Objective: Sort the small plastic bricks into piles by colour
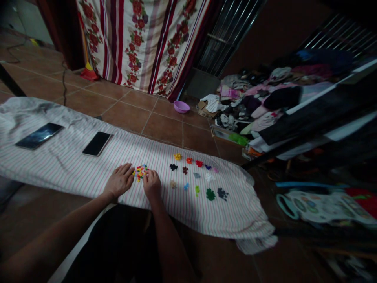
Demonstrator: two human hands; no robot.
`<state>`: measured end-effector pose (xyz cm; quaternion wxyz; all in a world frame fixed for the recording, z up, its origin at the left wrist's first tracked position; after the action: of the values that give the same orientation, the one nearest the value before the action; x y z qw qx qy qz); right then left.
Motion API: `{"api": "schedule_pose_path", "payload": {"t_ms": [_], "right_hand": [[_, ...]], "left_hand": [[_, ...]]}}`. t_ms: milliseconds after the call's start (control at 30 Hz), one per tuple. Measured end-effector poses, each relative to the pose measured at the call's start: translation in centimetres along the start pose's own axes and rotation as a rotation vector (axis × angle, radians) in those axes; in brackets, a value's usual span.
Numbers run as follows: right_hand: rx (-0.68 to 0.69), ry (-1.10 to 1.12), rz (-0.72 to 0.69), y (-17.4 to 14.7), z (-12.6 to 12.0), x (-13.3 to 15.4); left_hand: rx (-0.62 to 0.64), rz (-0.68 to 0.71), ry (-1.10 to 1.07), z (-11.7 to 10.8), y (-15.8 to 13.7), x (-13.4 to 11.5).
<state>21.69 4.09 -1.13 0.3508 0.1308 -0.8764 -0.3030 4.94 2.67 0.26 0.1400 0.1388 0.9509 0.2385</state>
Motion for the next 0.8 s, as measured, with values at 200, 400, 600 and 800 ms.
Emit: {"api": "schedule_pose_path", "payload": {"t_ms": [200, 400, 600, 800], "right_hand": [[-0.071, -0.052, 0.107, -0.1, -0.3, -0.5], [-0.096, -0.052, 0.147, 0.0, -0.4, -0.5], [-0.112, 0.021, 0.199, 0.3, -0.8, -0.7], [-0.127, 0.092, 0.218, 1.7, -1.9, -1.9]], "left_hand": [[0.018, 0.003, -0.004, -0.2, 0.1, -0.1], [0.006, 0.027, -0.013, -0.2, 0.0, 0.0], [-0.027, 0.031, -0.035, 0.0, -0.2, 0.0], [-0.035, 0.026, -0.022, 0.2, -0.1, 0.1]]}}
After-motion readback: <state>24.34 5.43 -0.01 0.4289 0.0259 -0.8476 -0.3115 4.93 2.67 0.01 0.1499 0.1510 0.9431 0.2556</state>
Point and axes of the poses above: each hand's wrist, its own y-axis towards the middle knuckle, its own z-axis out of the palm, x = y × z, the point moved 4 cm from there along y, towards the middle knuckle, and after that the axes turned 8 degrees about -x, right-handed, at the moved point
